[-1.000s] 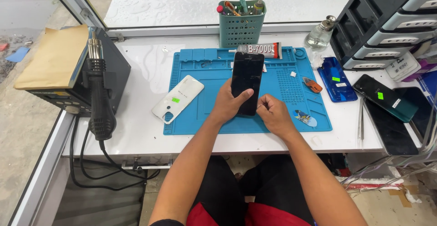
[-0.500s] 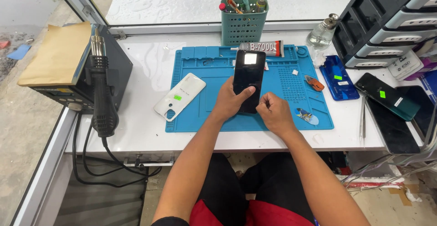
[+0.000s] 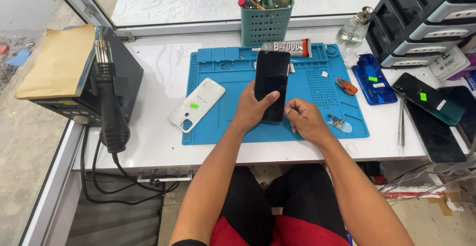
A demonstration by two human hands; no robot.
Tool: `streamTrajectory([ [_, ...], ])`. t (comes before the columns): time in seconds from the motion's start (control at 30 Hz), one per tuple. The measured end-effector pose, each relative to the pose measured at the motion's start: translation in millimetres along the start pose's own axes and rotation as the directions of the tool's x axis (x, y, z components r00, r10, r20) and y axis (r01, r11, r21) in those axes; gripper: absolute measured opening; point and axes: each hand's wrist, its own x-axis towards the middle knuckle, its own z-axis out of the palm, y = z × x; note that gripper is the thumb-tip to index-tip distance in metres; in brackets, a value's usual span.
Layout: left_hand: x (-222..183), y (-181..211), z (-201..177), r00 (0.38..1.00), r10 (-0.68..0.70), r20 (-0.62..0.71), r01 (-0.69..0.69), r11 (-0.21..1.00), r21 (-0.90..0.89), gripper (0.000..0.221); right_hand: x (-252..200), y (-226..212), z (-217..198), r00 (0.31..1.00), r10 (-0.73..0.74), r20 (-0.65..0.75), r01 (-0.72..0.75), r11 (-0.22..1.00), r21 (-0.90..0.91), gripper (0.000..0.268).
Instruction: A technician disassembles a white smartphone using a prying tool, removes the back cover, and cleans the internal components on a repair bench.
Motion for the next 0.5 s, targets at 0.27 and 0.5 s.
streamTrajectory([
  [0.27, 1.7, -4.2, 0.2, 0.999, 0.035, -0.012, -0.034, 0.999, 0.011, 0.052, 4.6, 10.2, 3.1, 0.999, -0.042, 0.002, 0.042, 0.993, -0.108, 0.013],
  [0.5, 2.7, -5.5, 3.1, 0.999, 0.040, -0.013, -0.039, 0.998, 0.051, 0.053, 5.8, 24.9, 4.7, 0.994, -0.072, -0.084, 0.050, 0.969, -0.241, 0.013],
])
